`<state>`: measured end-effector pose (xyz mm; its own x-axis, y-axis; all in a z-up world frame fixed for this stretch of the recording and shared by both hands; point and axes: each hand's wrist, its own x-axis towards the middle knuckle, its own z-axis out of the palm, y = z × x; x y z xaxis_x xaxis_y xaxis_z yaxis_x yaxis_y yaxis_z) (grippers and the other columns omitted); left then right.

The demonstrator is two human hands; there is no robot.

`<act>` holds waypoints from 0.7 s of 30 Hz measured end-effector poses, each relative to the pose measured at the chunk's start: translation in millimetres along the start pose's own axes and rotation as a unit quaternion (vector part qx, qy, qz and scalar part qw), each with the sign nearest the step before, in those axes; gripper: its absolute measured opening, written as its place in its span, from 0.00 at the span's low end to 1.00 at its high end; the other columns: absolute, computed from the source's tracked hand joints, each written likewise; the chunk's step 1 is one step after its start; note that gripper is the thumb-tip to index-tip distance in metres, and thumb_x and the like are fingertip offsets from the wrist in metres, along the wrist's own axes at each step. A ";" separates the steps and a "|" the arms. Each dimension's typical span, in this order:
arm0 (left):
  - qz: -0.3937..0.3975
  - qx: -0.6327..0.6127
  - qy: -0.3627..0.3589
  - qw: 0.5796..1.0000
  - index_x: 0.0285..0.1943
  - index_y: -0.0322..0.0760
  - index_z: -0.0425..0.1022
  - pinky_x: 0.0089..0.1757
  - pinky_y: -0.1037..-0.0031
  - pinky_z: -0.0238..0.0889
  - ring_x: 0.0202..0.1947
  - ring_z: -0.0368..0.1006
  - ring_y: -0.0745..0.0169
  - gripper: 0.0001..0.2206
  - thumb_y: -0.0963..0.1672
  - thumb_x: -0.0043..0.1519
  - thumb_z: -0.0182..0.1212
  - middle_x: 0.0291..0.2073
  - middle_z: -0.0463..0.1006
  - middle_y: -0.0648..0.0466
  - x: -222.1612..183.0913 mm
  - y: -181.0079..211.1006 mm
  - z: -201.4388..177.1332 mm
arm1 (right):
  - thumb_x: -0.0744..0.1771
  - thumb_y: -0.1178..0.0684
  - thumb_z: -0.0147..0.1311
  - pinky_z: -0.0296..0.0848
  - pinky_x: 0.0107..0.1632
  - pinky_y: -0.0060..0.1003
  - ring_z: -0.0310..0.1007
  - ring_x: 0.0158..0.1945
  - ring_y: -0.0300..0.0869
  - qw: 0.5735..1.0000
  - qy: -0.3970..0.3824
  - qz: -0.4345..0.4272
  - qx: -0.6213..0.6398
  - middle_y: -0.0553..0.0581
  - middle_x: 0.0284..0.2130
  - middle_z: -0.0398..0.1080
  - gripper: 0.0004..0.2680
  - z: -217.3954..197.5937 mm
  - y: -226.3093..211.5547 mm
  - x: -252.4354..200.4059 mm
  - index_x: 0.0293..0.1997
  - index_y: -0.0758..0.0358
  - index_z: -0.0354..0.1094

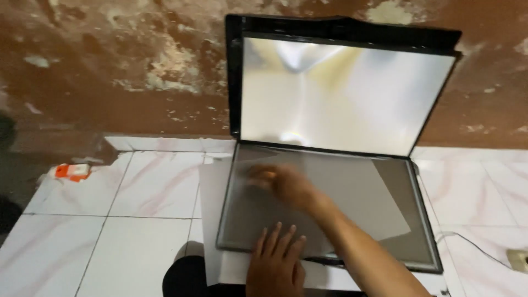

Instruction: The person removes an old diffuser sheet from the open back cover of a television, positions a new white diffuser sheet into the frame, and presses it flat with both hands. They then brush dust off the panel and the inner back cover using a brush.

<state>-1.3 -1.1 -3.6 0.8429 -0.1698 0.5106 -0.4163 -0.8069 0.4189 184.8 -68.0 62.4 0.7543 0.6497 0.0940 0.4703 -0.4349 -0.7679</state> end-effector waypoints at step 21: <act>0.075 0.163 0.172 0.969 0.41 0.43 0.83 0.50 0.64 0.55 0.40 0.69 0.63 0.07 0.38 0.57 0.70 0.35 0.77 0.62 124.4 25.5 -125.5 | 0.67 0.54 0.52 0.81 0.39 0.42 0.81 0.32 0.48 0.872 0.338 0.280 0.216 0.66 0.27 0.80 0.11 -90.3 18.1 -290.4 0.47 0.70 0.77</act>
<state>50.1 28.2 164.9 0.5939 -0.1453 0.7913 -0.3479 -0.9332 0.0897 15.6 -320.8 78.4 0.9766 -0.1690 -0.1327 -0.1652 -0.1958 -0.9666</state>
